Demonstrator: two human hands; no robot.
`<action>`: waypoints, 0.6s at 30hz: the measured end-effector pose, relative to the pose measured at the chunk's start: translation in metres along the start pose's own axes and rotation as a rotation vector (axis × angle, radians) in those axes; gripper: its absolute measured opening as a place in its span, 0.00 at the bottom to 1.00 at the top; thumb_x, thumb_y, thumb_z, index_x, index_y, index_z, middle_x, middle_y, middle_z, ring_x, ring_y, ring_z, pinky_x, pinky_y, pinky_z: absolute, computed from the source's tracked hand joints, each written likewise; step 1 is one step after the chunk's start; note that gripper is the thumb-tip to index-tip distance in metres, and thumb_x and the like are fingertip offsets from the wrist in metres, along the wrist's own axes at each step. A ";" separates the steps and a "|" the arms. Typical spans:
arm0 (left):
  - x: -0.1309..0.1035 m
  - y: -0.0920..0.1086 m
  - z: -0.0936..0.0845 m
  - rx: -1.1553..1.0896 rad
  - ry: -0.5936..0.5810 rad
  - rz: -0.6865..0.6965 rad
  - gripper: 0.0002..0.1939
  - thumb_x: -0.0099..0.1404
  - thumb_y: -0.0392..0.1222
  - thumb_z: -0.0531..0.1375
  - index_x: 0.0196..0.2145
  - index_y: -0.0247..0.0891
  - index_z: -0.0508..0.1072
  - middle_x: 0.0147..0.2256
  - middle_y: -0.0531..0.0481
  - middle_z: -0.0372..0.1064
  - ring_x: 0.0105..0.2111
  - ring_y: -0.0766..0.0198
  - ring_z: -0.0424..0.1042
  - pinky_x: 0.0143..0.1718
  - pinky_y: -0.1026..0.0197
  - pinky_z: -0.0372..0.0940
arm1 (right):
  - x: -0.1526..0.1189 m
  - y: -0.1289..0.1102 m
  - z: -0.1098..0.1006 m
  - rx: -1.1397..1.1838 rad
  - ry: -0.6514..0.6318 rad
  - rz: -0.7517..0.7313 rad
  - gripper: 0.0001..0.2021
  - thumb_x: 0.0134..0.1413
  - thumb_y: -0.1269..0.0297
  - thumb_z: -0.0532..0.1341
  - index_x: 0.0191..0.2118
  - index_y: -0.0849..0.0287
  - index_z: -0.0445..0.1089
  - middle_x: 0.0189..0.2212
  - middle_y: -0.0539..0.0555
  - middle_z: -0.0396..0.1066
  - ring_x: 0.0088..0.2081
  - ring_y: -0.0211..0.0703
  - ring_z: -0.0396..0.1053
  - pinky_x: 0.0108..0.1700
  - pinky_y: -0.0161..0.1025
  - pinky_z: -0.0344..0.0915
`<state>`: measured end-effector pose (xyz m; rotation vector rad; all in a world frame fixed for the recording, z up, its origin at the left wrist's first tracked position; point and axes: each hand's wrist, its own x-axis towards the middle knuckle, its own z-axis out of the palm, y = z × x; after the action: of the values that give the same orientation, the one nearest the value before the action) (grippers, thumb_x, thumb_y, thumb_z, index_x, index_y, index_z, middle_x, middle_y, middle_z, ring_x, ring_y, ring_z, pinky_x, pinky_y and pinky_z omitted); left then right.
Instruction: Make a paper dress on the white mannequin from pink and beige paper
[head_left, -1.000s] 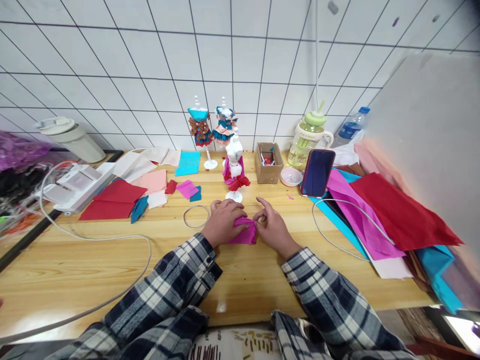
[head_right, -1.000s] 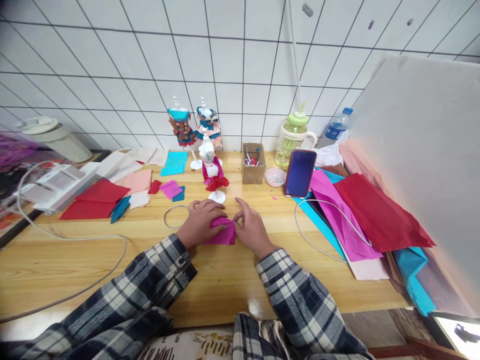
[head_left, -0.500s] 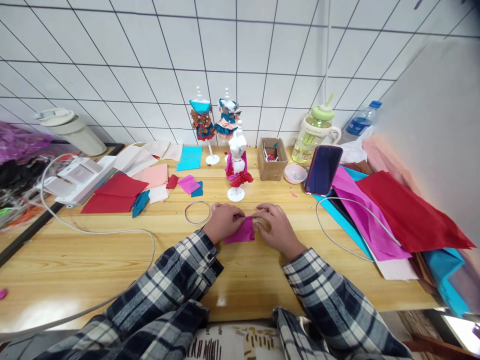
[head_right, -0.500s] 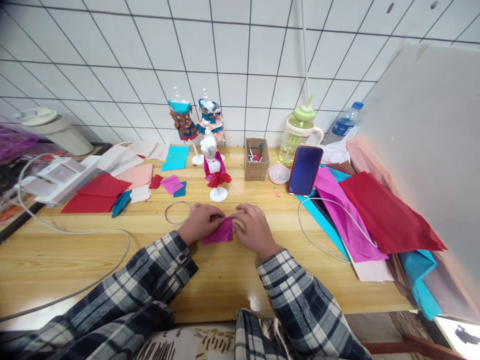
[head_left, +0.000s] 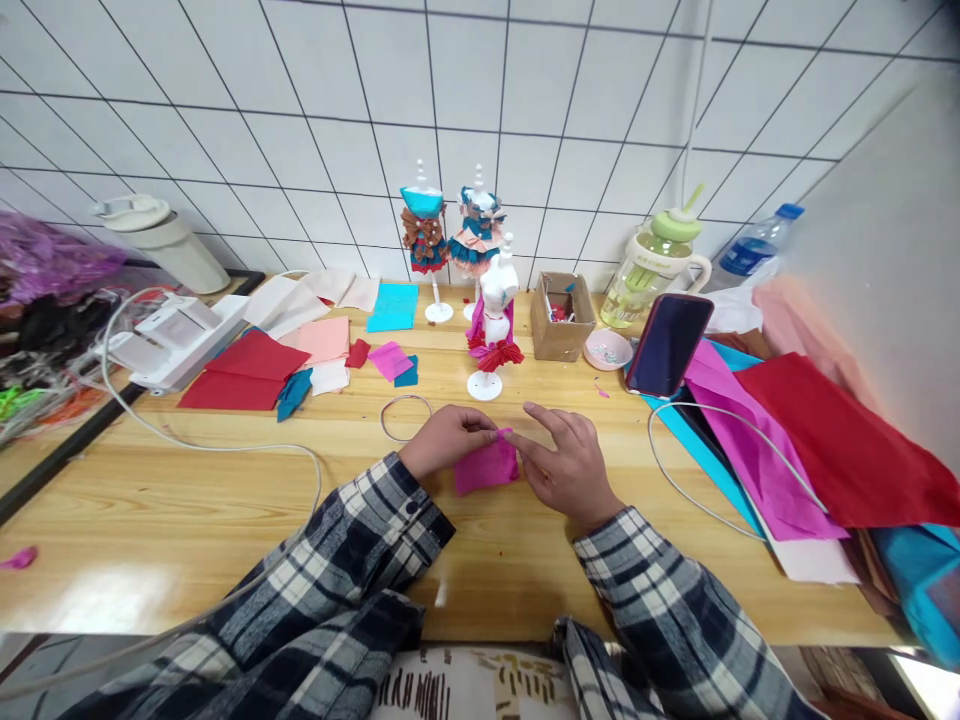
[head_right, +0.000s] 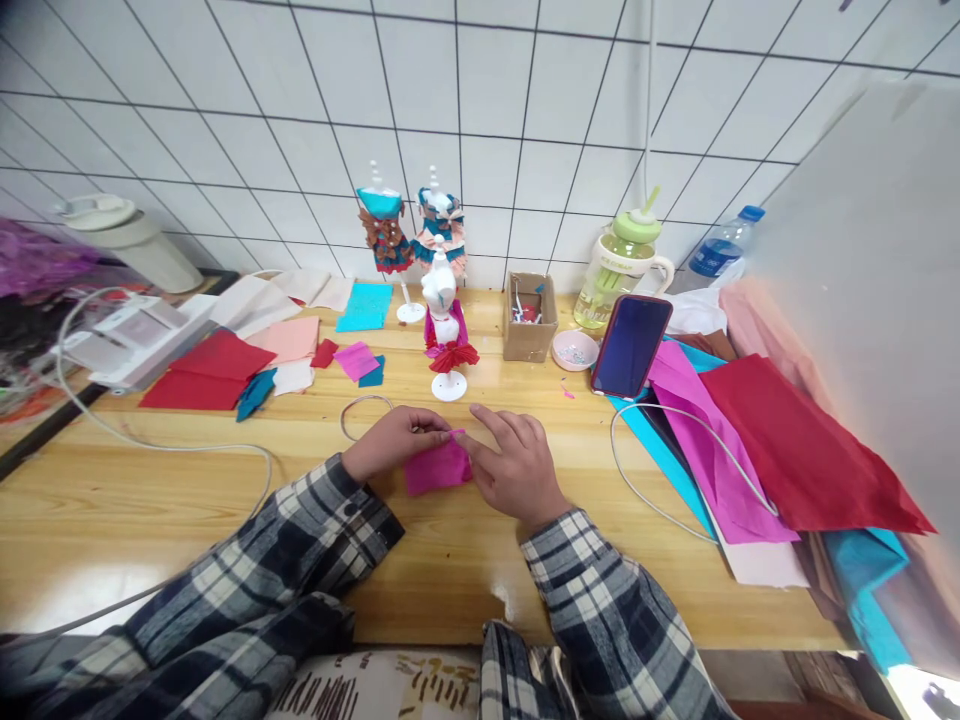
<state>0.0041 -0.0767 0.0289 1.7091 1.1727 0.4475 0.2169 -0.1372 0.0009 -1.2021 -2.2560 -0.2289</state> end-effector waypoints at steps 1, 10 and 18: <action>-0.001 0.001 -0.001 -0.004 -0.005 0.003 0.17 0.58 0.53 0.61 0.33 0.35 0.79 0.32 0.49 0.78 0.33 0.60 0.73 0.36 0.62 0.64 | 0.001 0.000 0.000 -0.002 0.019 -0.013 0.21 0.56 0.66 0.61 0.54 0.42 0.70 0.61 0.54 0.61 0.55 0.52 0.62 0.54 0.51 0.58; -0.003 0.002 0.000 -0.063 0.033 0.081 0.16 0.57 0.52 0.64 0.33 0.36 0.80 0.33 0.47 0.77 0.34 0.60 0.72 0.37 0.61 0.63 | 0.001 -0.001 -0.001 0.039 0.025 -0.020 0.23 0.53 0.69 0.61 0.55 0.45 0.70 0.61 0.56 0.60 0.55 0.54 0.62 0.53 0.53 0.59; -0.002 0.000 0.005 -0.170 0.114 0.173 0.12 0.56 0.48 0.65 0.29 0.35 0.79 0.30 0.48 0.74 0.33 0.62 0.71 0.38 0.62 0.63 | 0.000 -0.004 0.005 0.298 0.033 0.064 0.28 0.51 0.75 0.57 0.57 0.46 0.67 0.61 0.54 0.60 0.55 0.50 0.62 0.54 0.52 0.60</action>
<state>0.0071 -0.0812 0.0272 1.6601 1.0392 0.7384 0.2112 -0.1373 -0.0026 -1.0992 -2.1279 0.1082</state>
